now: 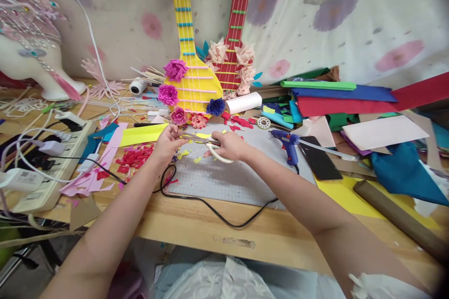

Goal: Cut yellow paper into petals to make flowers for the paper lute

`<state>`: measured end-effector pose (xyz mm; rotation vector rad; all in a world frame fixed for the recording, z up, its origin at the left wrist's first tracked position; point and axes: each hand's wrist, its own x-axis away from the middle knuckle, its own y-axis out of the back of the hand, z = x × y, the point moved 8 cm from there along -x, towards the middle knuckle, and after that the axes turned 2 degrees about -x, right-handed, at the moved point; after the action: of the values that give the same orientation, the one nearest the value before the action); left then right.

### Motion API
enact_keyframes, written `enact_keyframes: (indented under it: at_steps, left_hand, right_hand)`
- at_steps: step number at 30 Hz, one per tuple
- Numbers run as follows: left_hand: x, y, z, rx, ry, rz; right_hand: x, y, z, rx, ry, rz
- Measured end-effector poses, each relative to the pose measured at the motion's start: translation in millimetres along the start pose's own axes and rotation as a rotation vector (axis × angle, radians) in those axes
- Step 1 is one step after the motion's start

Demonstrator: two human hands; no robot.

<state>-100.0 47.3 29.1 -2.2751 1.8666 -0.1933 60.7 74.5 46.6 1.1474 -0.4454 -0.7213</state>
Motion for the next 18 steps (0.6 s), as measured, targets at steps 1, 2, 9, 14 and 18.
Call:
enact_keyframes:
  at_steps: [1,2,9,14,18]
  left_hand:
    - [1.0,2.0,-1.8,-0.008,0.0,-0.002]
    - [2.0,4.0,-3.5,-0.016,-0.001,-0.004]
    - [6.0,19.7,-9.4,-0.063,0.009,-0.012]
    - [7.8,32.3,-7.3,-0.093,0.046,-0.04]
    - [9.2,35.4,-3.2,-0.069,0.082,-0.05]
  right_hand:
    - [-1.7,-1.1,1.7,-0.001,0.011,-0.001]
    - [-3.3,-2.2,3.4,-0.003,0.023,-0.001]
    - [-12.7,-6.0,11.7,-0.026,0.09,0.005]
    - [-18.0,-5.8,13.4,-0.053,0.078,0.023]
    - [-20.2,-10.8,17.8,-0.075,0.102,0.055]
